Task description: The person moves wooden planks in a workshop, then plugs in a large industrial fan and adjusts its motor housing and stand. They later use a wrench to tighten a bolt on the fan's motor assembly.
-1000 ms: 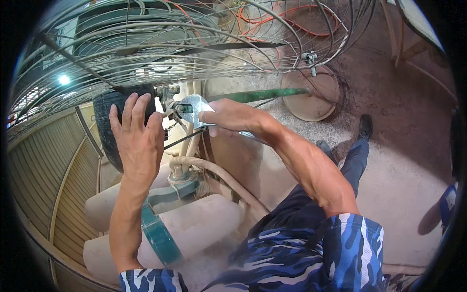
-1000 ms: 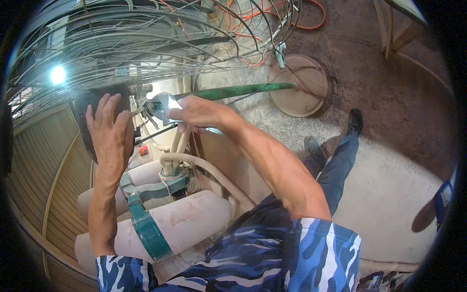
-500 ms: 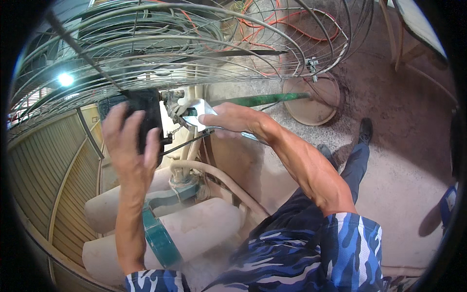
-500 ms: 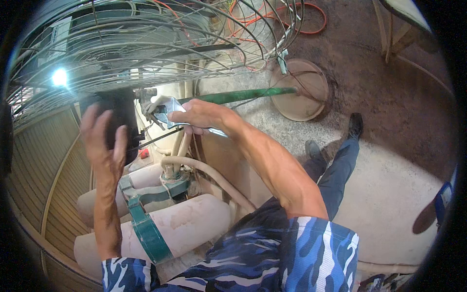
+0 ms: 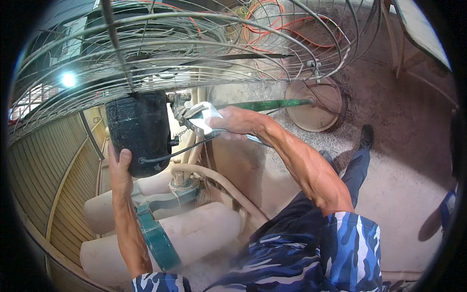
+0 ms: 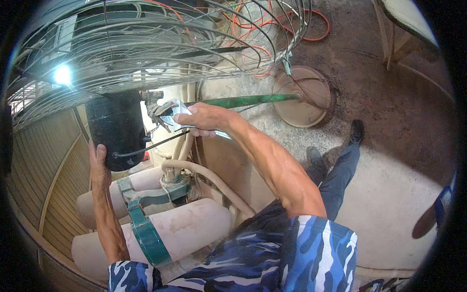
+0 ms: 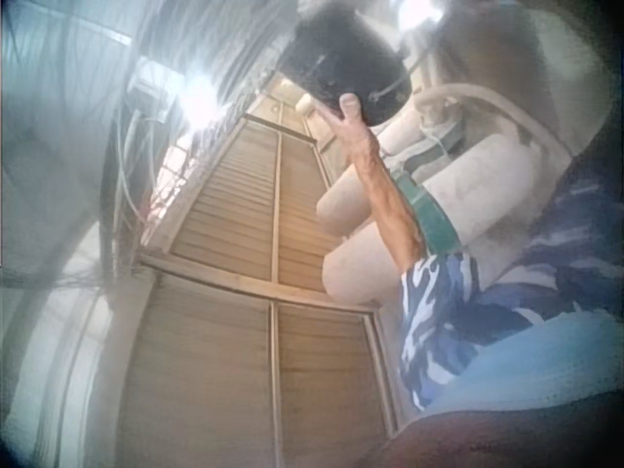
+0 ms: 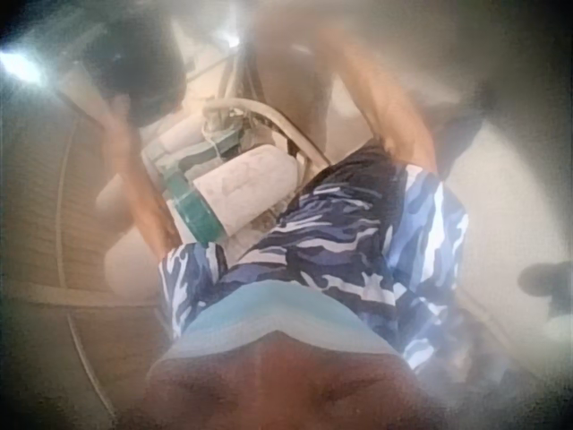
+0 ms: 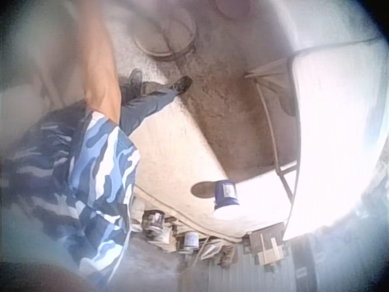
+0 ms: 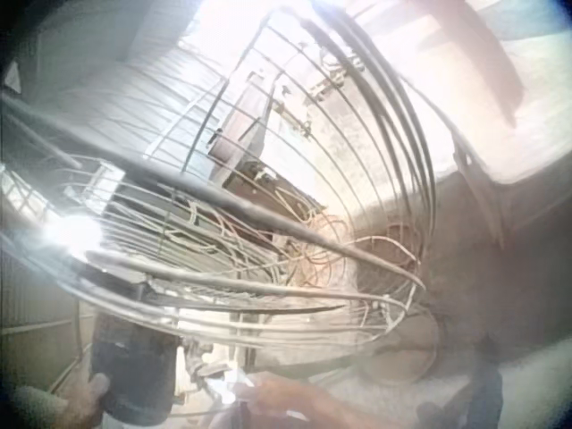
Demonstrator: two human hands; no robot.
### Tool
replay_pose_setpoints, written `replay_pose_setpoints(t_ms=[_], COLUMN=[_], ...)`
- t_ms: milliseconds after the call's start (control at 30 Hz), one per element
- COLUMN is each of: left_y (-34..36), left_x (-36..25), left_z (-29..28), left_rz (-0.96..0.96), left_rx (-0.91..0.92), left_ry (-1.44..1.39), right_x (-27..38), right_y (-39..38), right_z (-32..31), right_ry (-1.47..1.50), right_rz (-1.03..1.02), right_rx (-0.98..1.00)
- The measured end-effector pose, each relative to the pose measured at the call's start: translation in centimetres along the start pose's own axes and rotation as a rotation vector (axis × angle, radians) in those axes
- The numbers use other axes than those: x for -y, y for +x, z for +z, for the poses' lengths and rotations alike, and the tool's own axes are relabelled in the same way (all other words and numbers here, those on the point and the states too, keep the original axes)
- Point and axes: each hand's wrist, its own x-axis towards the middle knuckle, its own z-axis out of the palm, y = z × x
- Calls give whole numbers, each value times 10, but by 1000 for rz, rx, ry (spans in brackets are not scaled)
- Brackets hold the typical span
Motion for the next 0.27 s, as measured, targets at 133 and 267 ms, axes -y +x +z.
replay_pose_setpoints(t_ms=[133, 267], left_y=[-4, -4], left_x=[-3, -9], left_z=[5, 11], left_rz=[-24, -36], left_rx=[11, -15], left_ry=[-59, -85], right_x=[-1, 1], right_y=[-3, -7], right_z=[15, 16], right_ry=[-41, 21], right_rz=[59, 40], right_rx=[-160, -128])
